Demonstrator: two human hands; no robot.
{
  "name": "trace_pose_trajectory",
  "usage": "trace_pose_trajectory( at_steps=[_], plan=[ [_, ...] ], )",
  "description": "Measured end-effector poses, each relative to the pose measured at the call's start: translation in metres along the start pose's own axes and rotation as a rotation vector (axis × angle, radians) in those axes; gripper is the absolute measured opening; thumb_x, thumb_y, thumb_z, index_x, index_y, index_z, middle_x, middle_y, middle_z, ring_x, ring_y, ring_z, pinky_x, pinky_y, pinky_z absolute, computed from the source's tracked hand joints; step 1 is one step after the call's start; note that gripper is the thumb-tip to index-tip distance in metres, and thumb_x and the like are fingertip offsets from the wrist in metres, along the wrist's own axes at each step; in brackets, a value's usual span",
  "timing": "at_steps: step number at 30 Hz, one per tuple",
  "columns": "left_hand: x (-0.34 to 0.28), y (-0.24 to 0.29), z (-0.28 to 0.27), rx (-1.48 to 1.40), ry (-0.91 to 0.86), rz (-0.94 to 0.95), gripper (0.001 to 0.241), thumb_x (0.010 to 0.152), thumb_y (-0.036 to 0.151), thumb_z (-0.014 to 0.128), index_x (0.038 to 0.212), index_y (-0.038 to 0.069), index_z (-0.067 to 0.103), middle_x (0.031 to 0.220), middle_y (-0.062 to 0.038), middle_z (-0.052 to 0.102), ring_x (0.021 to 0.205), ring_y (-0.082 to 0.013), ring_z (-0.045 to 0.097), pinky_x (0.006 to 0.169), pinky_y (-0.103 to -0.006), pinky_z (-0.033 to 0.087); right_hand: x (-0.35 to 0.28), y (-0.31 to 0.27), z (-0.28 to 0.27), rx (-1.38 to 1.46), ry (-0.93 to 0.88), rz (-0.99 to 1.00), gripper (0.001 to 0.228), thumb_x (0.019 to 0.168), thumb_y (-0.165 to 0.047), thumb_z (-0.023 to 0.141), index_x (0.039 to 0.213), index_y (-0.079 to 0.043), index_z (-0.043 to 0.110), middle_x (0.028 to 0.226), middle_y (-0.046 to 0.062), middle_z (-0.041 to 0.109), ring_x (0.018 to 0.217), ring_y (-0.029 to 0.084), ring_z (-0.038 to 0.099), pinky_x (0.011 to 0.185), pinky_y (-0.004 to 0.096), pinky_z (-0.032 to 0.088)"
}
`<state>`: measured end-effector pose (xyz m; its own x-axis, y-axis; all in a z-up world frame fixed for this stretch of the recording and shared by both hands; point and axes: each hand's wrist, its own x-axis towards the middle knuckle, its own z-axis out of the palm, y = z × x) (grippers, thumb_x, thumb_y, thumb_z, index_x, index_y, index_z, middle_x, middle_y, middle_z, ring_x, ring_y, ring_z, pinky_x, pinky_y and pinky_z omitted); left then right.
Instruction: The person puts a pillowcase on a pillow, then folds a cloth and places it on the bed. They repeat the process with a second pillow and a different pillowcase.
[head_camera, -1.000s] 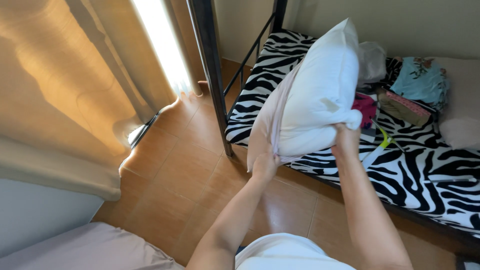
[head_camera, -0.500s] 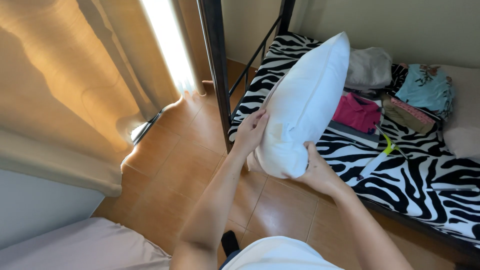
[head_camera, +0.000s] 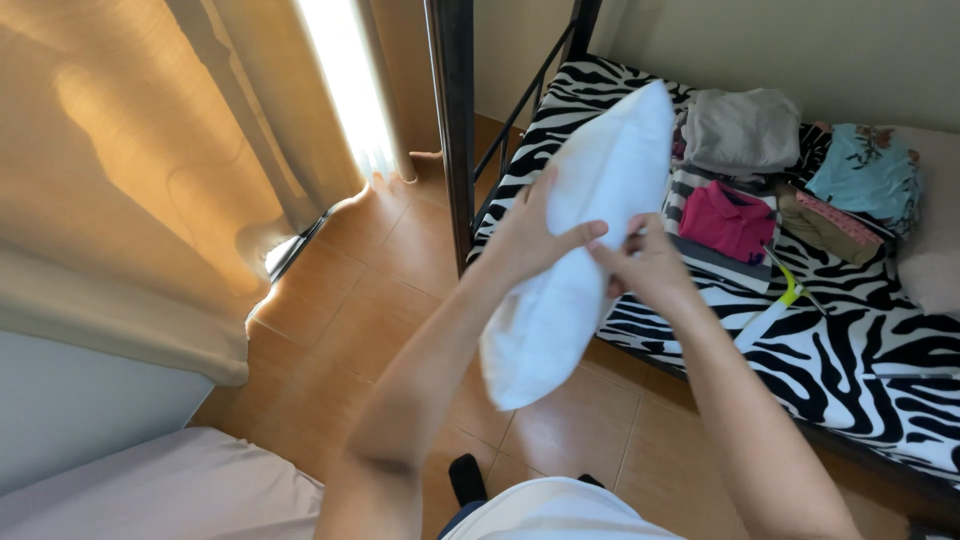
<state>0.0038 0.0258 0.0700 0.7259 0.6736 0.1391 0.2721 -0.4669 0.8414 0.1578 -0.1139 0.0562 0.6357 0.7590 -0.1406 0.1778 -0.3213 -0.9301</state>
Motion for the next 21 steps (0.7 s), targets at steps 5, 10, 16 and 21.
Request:
trace_pose_trajectory(
  at_steps=[5,10,16,21],
  plan=[
    [0.018,-0.006,-0.057,0.231,-0.057,-0.052,0.103,0.073,0.049,0.08,0.153,0.01,0.028,0.136,-0.028,0.053,0.128,-0.0409,0.055,0.104,-0.0459,0.047,0.019,0.051,0.035,-0.077,-0.392,-0.233,0.045,0.097,-0.031,0.077,0.118,0.003,0.055,0.086,0.012,0.065,0.072,0.015,0.063,0.066,0.031,0.055],
    [-0.004,-0.059,-0.066,0.296,-0.017,0.05,0.059,0.081,0.022,0.07,0.136,0.013,0.05,0.121,-0.021,0.069,0.118,-0.0389,0.063,0.099,-0.0491,0.049,0.064,0.042,0.066,0.108,-0.083,-0.251,0.04,0.099,-0.032,0.069,0.127,-0.005,0.061,0.106,0.004,0.067,0.085,0.013,0.064,0.074,0.032,0.056],
    [-0.058,-0.082,-0.081,0.251,0.114,0.228,0.044,0.081,-0.002,0.057,0.122,0.012,0.063,0.119,-0.017,0.071,0.107,-0.0394,0.066,0.089,-0.0498,0.051,0.072,0.004,0.101,-0.398,-0.112,-0.089,0.061,0.094,-0.025,0.059,0.152,-0.015,0.043,0.12,0.008,0.067,0.094,0.022,0.067,0.087,0.038,0.052],
    [-0.092,-0.095,-0.091,0.222,0.172,0.354,0.038,0.077,-0.007,0.057,0.109,0.011,0.069,0.111,-0.012,0.073,0.102,-0.0361,0.069,0.086,-0.0447,0.054,0.065,-0.005,0.125,-0.796,-0.282,-0.304,0.045,0.094,-0.03,0.063,0.136,-0.013,0.063,0.108,0.015,0.072,0.1,0.031,0.067,0.09,0.041,0.053]
  ],
)
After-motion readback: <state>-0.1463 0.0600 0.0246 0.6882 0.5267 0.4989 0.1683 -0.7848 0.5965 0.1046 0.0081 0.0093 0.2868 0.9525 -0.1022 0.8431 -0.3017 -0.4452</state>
